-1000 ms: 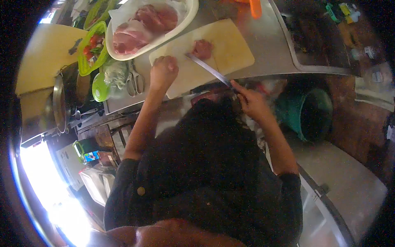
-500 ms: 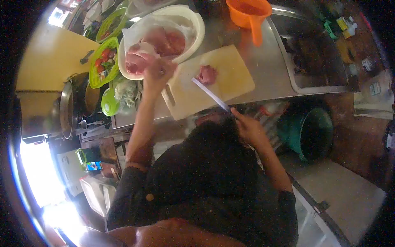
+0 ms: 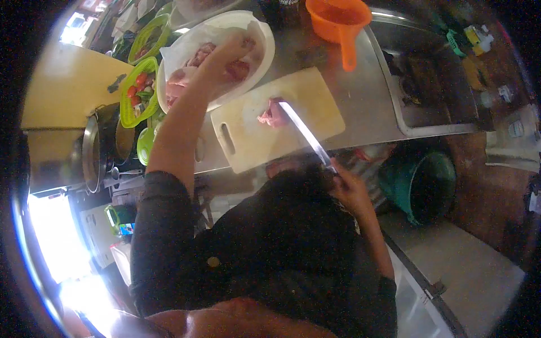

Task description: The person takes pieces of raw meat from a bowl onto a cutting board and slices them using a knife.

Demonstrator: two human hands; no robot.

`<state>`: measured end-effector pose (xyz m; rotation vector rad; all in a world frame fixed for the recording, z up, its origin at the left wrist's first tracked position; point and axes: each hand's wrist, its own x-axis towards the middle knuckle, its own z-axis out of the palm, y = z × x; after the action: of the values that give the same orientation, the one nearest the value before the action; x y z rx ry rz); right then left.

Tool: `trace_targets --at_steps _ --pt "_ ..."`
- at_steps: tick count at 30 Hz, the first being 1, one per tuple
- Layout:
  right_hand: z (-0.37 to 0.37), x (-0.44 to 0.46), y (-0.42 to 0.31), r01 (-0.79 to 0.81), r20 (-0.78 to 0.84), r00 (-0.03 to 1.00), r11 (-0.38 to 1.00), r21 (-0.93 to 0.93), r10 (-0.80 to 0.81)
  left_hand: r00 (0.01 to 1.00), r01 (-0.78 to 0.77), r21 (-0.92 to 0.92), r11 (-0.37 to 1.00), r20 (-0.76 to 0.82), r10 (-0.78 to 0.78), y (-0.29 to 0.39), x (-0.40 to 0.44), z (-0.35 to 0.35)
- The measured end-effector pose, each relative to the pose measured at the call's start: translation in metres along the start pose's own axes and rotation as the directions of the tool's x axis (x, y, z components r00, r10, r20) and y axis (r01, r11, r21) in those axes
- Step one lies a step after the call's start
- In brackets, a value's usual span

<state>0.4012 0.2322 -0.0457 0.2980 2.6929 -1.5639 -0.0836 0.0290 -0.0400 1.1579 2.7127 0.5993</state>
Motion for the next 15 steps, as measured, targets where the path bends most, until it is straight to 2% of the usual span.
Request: trace_targets --at_steps 2,5,8,11,14,15 --pt "-0.003 -0.002 0.004 -0.015 -0.008 1.000 1.000 -0.011 0.015 0.998 -0.030 0.007 1.000 0.062 0.030 -0.014 -0.004 -0.005" --pt "-0.003 -0.004 0.015 -0.041 -0.005 0.999 0.999 -0.034 0.041 0.993 0.052 -0.052 0.997 0.111 -0.046 0.000 -0.021 -0.038" --pt "-0.004 -0.002 0.018 -0.075 -0.009 0.997 0.997 -0.002 0.075 0.996 0.046 -0.064 0.997 0.081 -0.041 -0.015 -0.011 -0.034" --pt "-0.007 0.002 0.013 -0.087 -0.011 0.996 0.996 0.009 0.087 0.993 0.065 0.071 0.995 -0.098 -0.058 -0.002 0.002 -0.016" --pt "-0.011 0.003 0.006 -0.113 -0.002 0.994 0.994 0.006 0.113 0.969 0.173 -0.051 0.984 -0.170 -0.179 0.004 0.011 -0.015" --pt "-0.012 0.004 0.003 -0.108 -0.009 0.994 0.994 0.003 0.108 0.968 0.138 -0.070 0.988 -0.203 -0.149 -0.006 0.018 -0.007"
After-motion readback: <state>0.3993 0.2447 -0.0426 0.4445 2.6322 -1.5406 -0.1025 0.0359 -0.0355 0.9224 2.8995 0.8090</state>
